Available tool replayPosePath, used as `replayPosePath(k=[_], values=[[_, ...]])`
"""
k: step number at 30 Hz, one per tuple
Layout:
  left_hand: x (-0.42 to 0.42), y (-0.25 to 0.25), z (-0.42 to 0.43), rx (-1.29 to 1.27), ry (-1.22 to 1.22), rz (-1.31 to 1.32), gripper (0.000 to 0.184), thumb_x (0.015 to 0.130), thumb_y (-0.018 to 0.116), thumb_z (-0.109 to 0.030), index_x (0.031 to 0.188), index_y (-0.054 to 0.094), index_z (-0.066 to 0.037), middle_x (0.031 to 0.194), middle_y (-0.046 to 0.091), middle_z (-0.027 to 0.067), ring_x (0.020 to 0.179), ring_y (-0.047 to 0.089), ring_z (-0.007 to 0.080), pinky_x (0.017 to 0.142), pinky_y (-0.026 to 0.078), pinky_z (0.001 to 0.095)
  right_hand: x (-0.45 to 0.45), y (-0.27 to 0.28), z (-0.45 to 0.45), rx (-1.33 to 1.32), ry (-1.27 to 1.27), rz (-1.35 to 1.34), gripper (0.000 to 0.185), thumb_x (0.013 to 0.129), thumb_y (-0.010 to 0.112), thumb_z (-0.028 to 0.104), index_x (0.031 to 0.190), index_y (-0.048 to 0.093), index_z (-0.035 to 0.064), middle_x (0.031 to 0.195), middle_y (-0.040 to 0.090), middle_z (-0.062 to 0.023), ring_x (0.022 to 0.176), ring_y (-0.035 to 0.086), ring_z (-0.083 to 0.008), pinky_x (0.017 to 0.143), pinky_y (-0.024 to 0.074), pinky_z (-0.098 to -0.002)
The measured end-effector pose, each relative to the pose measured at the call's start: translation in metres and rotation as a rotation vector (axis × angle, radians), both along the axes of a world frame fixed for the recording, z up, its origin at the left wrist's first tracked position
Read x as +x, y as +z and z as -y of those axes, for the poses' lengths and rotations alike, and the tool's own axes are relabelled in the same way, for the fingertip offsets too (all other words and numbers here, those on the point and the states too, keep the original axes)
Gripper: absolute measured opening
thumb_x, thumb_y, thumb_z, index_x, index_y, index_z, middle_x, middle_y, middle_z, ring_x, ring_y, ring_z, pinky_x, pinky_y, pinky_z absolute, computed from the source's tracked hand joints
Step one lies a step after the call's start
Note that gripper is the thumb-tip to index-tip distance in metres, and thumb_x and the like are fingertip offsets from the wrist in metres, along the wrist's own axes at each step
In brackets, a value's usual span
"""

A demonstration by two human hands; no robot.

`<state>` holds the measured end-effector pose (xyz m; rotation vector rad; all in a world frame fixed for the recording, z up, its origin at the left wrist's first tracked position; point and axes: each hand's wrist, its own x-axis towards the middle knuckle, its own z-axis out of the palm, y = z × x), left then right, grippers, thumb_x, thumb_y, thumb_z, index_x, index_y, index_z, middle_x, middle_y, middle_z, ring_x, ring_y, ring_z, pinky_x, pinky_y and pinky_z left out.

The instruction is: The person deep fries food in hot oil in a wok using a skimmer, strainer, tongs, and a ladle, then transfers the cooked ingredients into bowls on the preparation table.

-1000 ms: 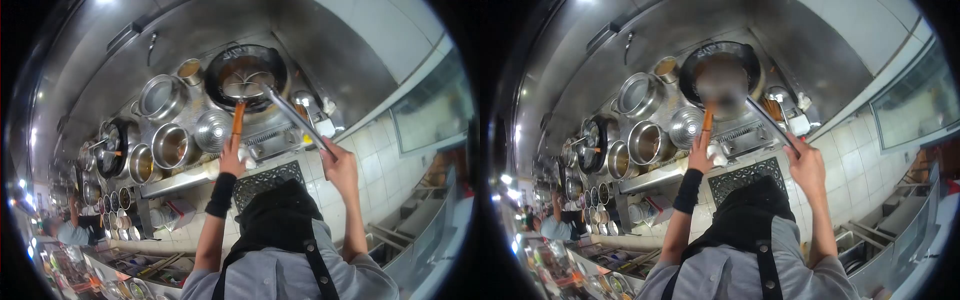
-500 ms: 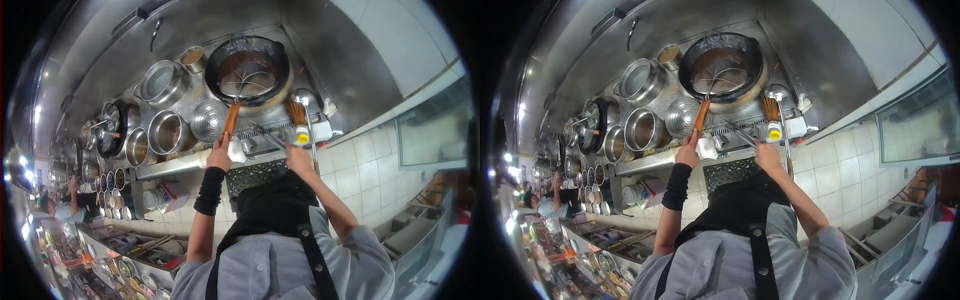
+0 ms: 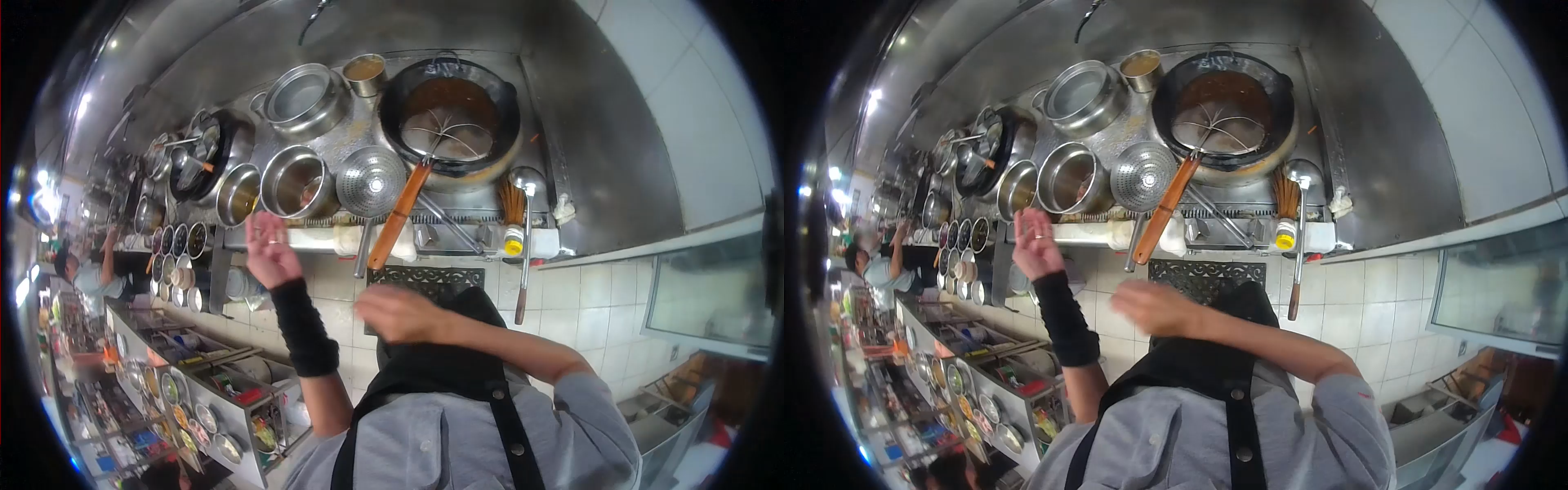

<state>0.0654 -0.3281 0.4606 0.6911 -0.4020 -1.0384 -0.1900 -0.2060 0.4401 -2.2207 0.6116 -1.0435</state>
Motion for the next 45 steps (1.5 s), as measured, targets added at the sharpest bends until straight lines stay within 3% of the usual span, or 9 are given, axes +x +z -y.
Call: replayPosePath(k=[3,6,17,22,28,34,37,43,45], values=[[0.073,-0.065,0.033,0.042,0.536,-0.092,0.063,0.079,0.058,0.004,0.140,0.048,-0.006,0.132,0.051,0.0169,0.120,0.055,0.0341,0.101,0.050,0.0484,0.066,0.048,-0.011,0.017,0.340,0.268,0.022,0.089,0.063,0.016,0.103,0.061,-0.0002,0.114,0.054,-0.0160,0.105,0.058,-0.0321,0.089,0.0503,-0.0422],[0.100,-0.127,0.021,0.381,0.898,0.137,0.062,0.077,0.058,0.003,0.138,0.050,-0.006,0.130,0.052,0.0167,0.119,0.055,0.0346,0.101,0.049,0.0480,0.109,0.043,-0.030,-0.138,0.332,-0.088,0.025,0.091,0.061,0.019,0.106,0.061,-0.0012,0.110,0.051,-0.0132,0.104,0.054,-0.0303,0.086,0.0519,-0.0377],[0.087,-0.303,-0.097,1.337,1.081,0.698,0.058,0.073,0.057,0.002,0.130,0.056,-0.008,0.126,0.055,0.0158,0.116,0.056,0.0361,0.103,0.046,0.0468,0.159,-0.050,-0.042,-0.087,0.377,-0.478,0.014,0.082,0.058,0.004,0.090,0.062,-0.0074,0.104,0.059,-0.0249,0.103,0.060,-0.0411,0.081,0.0558,-0.0474],[0.054,-0.232,-0.115,1.347,1.091,0.563,0.054,0.069,0.061,-0.002,0.122,0.058,-0.013,0.126,0.052,0.0176,0.118,0.051,0.0390,0.102,0.043,0.0515,0.166,-0.047,-0.038,-0.026,0.459,-0.569,0.016,0.081,0.059,0.001,0.085,0.071,-0.0096,0.090,0.067,-0.0257,0.088,0.068,-0.0374,0.081,0.0578,-0.0451],[0.083,-0.259,-0.123,1.377,0.893,0.681,0.056,0.069,0.069,-0.007,0.123,0.055,-0.014,0.127,0.050,0.0192,0.120,0.049,0.0413,0.104,0.044,0.0522,0.154,-0.030,-0.039,1.575,0.400,-0.068,0.008,0.088,0.064,0.012,0.084,0.064,0.0046,0.068,0.055,0.0062,0.055,0.049,-0.0036,0.050,0.0380,-0.0243],[0.063,-0.254,-0.121,1.308,0.514,1.620,0.062,0.073,0.075,-0.012,0.131,0.053,-0.011,0.138,0.047,0.0164,0.131,0.045,0.0385,0.108,0.039,0.0550,0.173,-0.020,-0.041,0.155,0.447,-0.318,0.019,0.073,0.061,-0.002,0.090,0.055,-0.0066,0.085,0.060,-0.0242,0.073,0.060,-0.0434,0.065,0.0480,-0.0525],[0.029,-0.313,-0.115,1.012,0.474,2.311,0.066,0.074,0.075,-0.014,0.136,0.052,-0.011,0.144,0.046,0.0158,0.135,0.044,0.0372,0.109,0.038,0.0563,0.201,-0.034,-0.032,-0.281,0.342,-0.343,0.028,0.074,0.061,-0.006,0.100,0.054,-0.0008,0.098,0.057,-0.0229,0.091,0.063,-0.0417,0.075,0.0550,-0.0514],[0.042,-0.214,-0.108,1.078,0.086,2.090,0.064,0.078,0.073,-0.022,0.137,0.050,-0.011,0.146,0.044,0.0160,0.139,0.040,0.0350,0.112,0.034,0.0559,0.157,0.066,-0.063,-0.143,0.692,-0.124,0.031,0.068,0.060,-0.010,0.097,0.054,-0.0002,0.093,0.052,-0.0206,0.091,0.060,-0.0424,0.077,0.0500,-0.0512],[0.075,-0.189,-0.092,1.285,0.412,1.414,0.063,0.076,0.072,-0.019,0.135,0.051,-0.010,0.138,0.048,0.0156,0.132,0.047,0.0369,0.110,0.038,0.0529,0.131,0.048,-0.068,-0.027,0.527,-0.130,0.029,0.070,0.057,-0.010,0.097,0.053,0.0007,0.095,0.052,-0.0186,0.091,0.060,-0.0405,0.078,0.0516,-0.0481]])
